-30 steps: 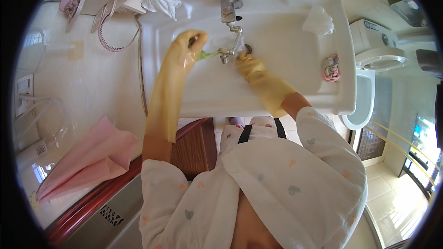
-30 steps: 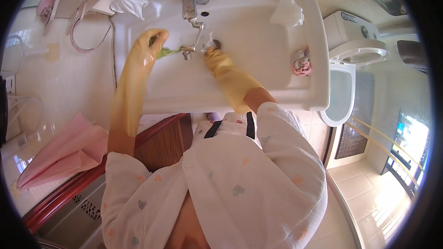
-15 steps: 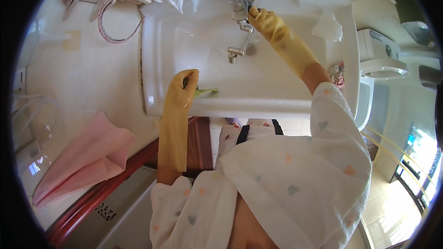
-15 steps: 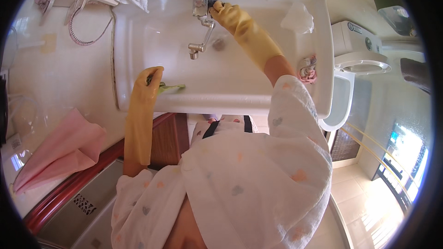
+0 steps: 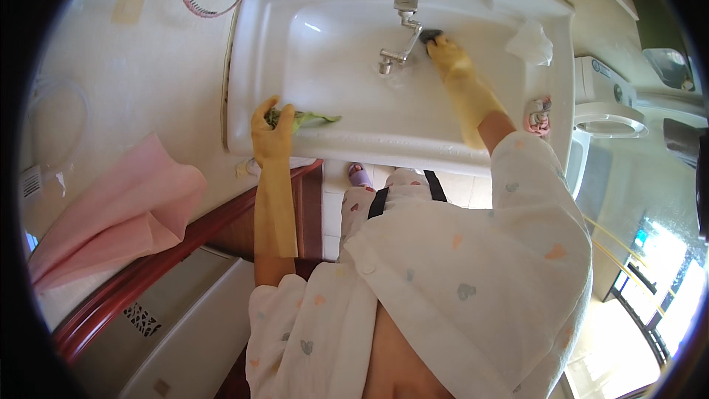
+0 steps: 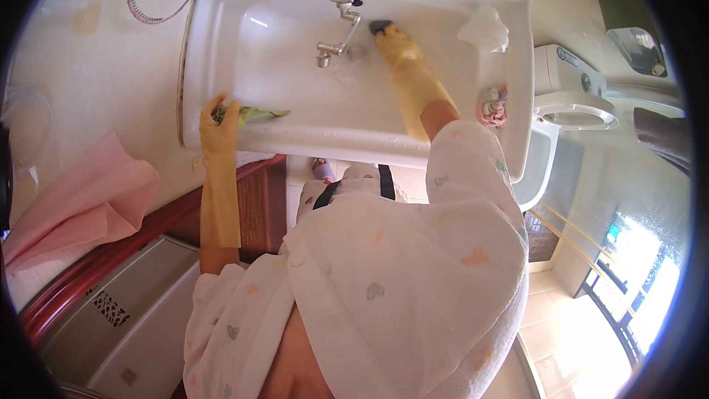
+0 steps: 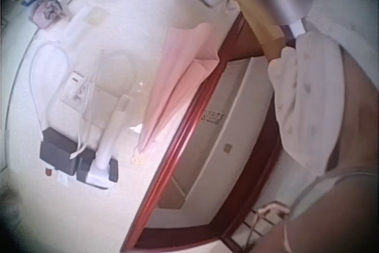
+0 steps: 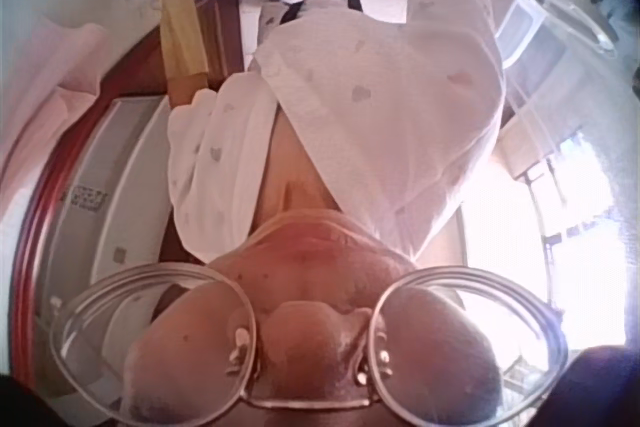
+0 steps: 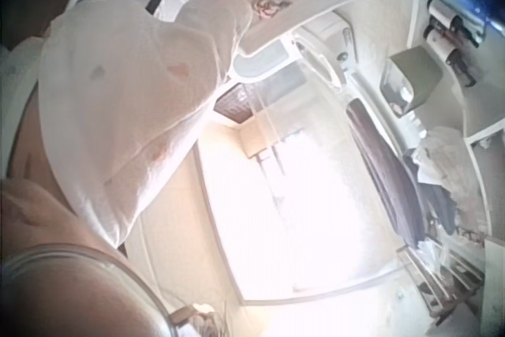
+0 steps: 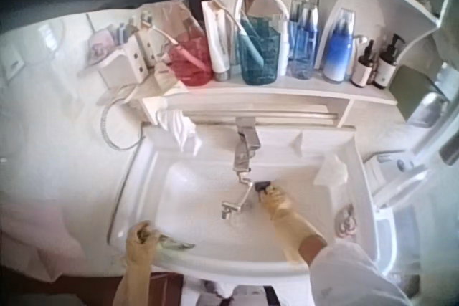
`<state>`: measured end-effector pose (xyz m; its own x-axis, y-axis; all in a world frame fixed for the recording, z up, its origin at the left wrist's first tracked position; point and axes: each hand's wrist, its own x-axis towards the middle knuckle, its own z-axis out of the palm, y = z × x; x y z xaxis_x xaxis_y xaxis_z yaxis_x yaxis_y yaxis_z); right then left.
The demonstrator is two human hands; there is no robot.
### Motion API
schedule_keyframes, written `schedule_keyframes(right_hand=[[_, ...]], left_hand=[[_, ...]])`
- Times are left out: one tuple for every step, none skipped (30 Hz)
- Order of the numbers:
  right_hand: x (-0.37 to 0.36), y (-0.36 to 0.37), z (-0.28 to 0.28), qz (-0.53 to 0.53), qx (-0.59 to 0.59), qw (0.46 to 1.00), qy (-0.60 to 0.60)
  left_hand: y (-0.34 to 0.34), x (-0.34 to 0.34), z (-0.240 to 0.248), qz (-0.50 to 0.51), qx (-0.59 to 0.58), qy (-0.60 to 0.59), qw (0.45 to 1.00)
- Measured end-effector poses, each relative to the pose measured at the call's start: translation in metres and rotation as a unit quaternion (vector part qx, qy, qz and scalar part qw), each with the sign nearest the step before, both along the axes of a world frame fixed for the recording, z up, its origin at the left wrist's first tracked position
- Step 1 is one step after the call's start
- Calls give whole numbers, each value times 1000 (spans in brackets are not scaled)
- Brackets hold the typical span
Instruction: The person cleans a bathroom sink and faucet using cloths and a scrubber. They wipe the countertop and basin, rinse the faucet, and wring out the cloths under running water.
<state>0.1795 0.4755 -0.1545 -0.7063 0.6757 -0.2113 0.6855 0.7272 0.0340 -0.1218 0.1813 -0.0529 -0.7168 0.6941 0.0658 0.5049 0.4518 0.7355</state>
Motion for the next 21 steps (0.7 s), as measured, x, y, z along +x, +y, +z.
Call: schedule_keyframes(right_hand=[[3, -23, -22, -90, 24, 996, -8], [9, -41, -48, -181, 51, 982, -17], [18, -51, -87, -187, 52, 981, -23], [34, -53, -129, -147, 52, 987, -32], [14, -61, -133, -106, 1, 994, -30], [-1, -68, -133, -71, -50, 996, -29], [-34, -99, -102, -45, -152, 987, -30], [-56, -119, -63, -32, -232, 971, 42], [-78, -133, -23, -24, -309, 944, 112], [-104, -136, 15, -35, -380, 913, 145], [-129, -142, 38, -51, -449, 875, 176], [-155, -148, 28, -18, -401, 878, 259], [-188, -151, 12, 22, -351, 871, 342], [-223, -152, 5, -5, -300, 847, 438], [-246, -135, -6, -42, -239, 815, 526], [-257, -78, -18, -124, -218, 818, 517], [-259, -42, -31, -206, -204, 814, 503], [-266, -54, -23, -218, -189, 860, 422], [-266, -46, -8, -232, -156, 897, 344], [-254, -41, -27, -237, -90, 903, 347], [-232, -37, -53, -240, -24, 908, 342]], left_hand=[[-1, -1, 3, 1, -4, -3, 1000], [3, 0, 12, 32, 8, -6, 999], [6, 0, 23, 58, 21, -8, 998], [14, -3, 29, 52, 45, -1, 998], [4, -12, 27, 70, 43, 4, 997], [-2, -19, 26, 91, 64, 11, 994], [-20, -28, 21, 128, 76, 27, 988], [-28, -32, 18, 145, 76, 31, 986], [-34, -33, 18, 144, 73, 19, 987], [-35, -33, 17, 139, 71, 6, 988], [-36, -29, 16, 140, 73, 5, 987], [-33, -26, 14, 132, 41, 7, 990], [-30, -29, 12, 129, 7, 15, 992], [-37, -35, -2, 116, 30, 18, 993], [-31, -35, -2, 111, 30, 18, 993], [-18, -27, 0, 70, 46, 29, 996], [-15, -20, 3, 33, 55, 40, 997], [-29, -22, 4, 45, 67, 37, 996], [-35, -29, 0, 53, 65, 44, 996], [-30, -30, -3, 36, 76, 31, 996], [-27, -23, -8, 22, 84, 13, 996]])
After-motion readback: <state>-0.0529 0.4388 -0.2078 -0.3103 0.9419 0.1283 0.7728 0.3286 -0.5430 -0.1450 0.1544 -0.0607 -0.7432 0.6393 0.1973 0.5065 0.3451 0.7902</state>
